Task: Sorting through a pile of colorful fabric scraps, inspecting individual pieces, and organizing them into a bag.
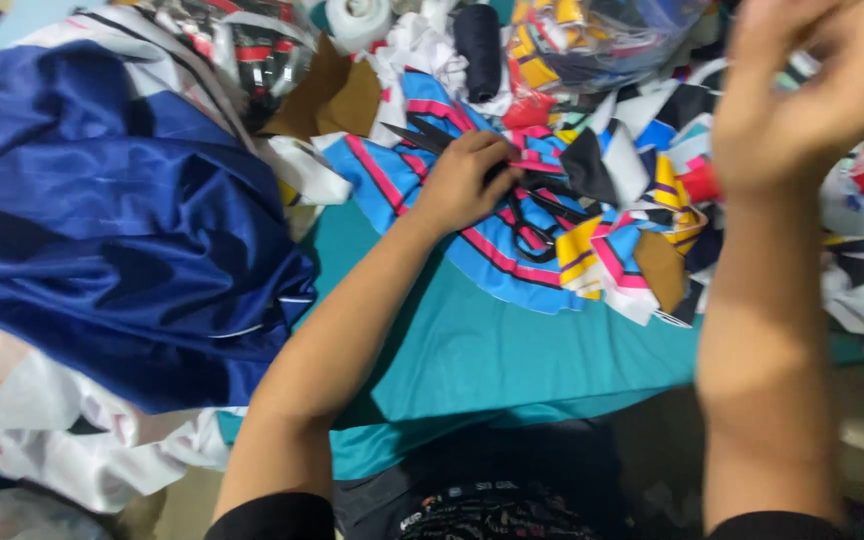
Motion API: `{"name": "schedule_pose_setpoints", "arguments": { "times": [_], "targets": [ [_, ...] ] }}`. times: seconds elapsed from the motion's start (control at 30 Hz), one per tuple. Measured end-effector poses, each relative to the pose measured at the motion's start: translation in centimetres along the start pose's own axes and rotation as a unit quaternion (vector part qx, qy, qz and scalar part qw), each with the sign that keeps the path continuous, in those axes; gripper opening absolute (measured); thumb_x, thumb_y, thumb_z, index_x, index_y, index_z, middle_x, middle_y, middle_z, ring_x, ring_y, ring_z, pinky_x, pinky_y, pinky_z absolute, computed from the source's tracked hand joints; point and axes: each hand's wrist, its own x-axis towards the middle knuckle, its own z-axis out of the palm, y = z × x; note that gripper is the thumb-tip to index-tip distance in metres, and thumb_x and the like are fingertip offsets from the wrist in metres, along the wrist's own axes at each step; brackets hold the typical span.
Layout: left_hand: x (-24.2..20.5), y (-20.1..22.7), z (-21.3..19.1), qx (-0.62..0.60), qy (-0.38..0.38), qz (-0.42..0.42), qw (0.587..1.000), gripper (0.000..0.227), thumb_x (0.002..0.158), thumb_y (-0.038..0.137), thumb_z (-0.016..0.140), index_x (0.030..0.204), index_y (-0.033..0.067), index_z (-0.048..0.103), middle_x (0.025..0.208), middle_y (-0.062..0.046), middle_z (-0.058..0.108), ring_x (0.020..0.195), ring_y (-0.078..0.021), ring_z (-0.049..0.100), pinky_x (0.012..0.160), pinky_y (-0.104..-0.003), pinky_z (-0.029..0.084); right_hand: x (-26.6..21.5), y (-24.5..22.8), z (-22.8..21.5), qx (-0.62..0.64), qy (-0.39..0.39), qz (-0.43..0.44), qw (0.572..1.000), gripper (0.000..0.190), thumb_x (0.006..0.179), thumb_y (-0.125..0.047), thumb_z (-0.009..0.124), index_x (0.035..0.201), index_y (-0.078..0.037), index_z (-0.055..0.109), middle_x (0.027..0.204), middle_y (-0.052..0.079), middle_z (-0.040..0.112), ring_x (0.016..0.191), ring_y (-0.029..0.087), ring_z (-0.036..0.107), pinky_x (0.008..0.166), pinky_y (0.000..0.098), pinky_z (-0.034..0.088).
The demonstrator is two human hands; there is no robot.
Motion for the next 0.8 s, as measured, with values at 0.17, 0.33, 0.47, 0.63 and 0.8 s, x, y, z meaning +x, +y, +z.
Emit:
{"name": "schedule_pose_setpoints", "arguments": {
  "times": [0.17,0.33,0.47,0.63,0.8],
  "targets": [
    [-0.1,0.1,0.3,0.008,0.008,0.009,1.0,0.014,0.098,0.018,0.068,0.093,0.0068,0.073,0.092,-0.014,0.07,0.088,-0.0361,0.069,0.078,-0.044,0.056,-3.5,-8.4,-6.9,-0.056,-0.393,0.224,0.89,0.021,0.103,-0.013,0.059,0.095,0.005,0.066,0.076,0.028,0.069,0.077,0.054,0.068,0.071,0.0621,0.052],
    [0.2,1.0,-0.1,0.03,0.016,0.044,0.998,0.01,0.095,0.013,0.07,0.093,0.0037,0.074,0.09,-0.015,0.07,0.083,-0.0359,0.068,0.076,-0.044,0.055,-10.7,-6.5,-8.1,0.032,-0.141,0.234,0.961,0.033,0.079,0.007,0.067,0.109,-0.007,0.072,0.115,0.014,0.076,0.113,0.038,0.071,0.101,0.047,0.053],
    [0.4,0.5,0.6,0.041,0.016,0.061,0.997,0.01,0.094,0.015,0.072,0.092,0.0061,0.074,0.091,-0.013,0.071,0.084,-0.0361,0.069,0.075,-0.045,0.055,-13.9,-5.9,-8.0,0.079,-0.095,0.201,0.972,0.035,0.08,0.008,0.074,0.114,0.0,0.073,0.126,0.022,0.071,0.12,0.043,0.066,0.107,0.051,0.049],
    [0.4,0.7,0.2,0.069,0.023,0.076,0.994,0.016,0.1,0.021,0.068,0.093,0.0076,0.073,0.092,-0.011,0.07,0.083,-0.0345,0.068,0.074,-0.045,0.053,-15.5,-5.5,-8.9,0.109,-0.065,0.235,0.964,0.059,0.116,-0.011,0.048,0.062,-0.009,0.07,0.138,0.021,0.07,0.137,0.037,0.054,0.116,0.0448,0.039],
    [0.7,1.5,0.4,0.088,0.009,0.046,0.995,0.014,0.097,0.018,0.07,0.091,0.0061,0.074,0.084,-0.012,0.069,0.079,-0.0374,0.069,0.072,-0.046,0.053,-17.6,-5.7,-9.1,0.08,0.01,0.34,0.937,0.027,0.076,0.012,0.059,0.086,-0.003,0.079,0.121,0.015,0.074,0.122,0.021,0.059,0.111,0.0346,0.048]
  ]
}}
